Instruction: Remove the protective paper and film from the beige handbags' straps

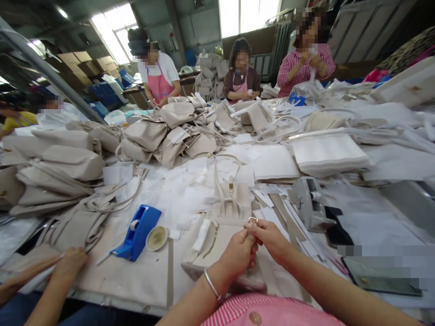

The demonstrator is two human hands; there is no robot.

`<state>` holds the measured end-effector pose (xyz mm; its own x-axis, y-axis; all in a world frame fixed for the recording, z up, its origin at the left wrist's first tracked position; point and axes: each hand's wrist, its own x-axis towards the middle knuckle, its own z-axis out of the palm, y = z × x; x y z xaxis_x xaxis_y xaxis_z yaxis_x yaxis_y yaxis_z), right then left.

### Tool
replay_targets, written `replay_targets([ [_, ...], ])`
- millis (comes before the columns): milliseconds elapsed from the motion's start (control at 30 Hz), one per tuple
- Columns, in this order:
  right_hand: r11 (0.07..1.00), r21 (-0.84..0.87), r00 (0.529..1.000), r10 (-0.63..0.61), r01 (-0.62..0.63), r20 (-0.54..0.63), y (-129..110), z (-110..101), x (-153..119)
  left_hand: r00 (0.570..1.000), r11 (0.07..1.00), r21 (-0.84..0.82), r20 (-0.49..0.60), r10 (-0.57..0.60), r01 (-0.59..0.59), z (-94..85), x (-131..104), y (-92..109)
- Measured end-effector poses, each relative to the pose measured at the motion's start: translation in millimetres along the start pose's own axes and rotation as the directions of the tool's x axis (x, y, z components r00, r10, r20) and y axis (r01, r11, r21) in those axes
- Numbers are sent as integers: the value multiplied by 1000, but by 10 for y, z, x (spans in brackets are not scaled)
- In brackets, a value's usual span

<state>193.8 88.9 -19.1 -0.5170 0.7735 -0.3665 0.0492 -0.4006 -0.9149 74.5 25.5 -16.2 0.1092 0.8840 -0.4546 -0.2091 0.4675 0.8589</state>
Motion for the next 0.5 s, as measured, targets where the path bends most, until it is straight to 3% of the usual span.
replay_targets([
  [133, 999, 11, 999, 40, -40, -9, 5, 9, 95, 999, 996, -76, 27, -32, 34, -45, -21, 17],
  [333, 985, -92, 984, 155, -147, 92, -14, -19, 309, 991, 987, -133, -88, -99, 87, -47, 31, 24],
  [433, 960, -260, 971, 158, -108, 180, 7, -83, 461, 985, 976, -195, -123, -124, 98, -58, 54, 11],
  [500, 916, -393, 987, 127, -79, 100, 18, -199, 636, 979, 975, -194, -150, -139, 108, -69, 61, 5],
])
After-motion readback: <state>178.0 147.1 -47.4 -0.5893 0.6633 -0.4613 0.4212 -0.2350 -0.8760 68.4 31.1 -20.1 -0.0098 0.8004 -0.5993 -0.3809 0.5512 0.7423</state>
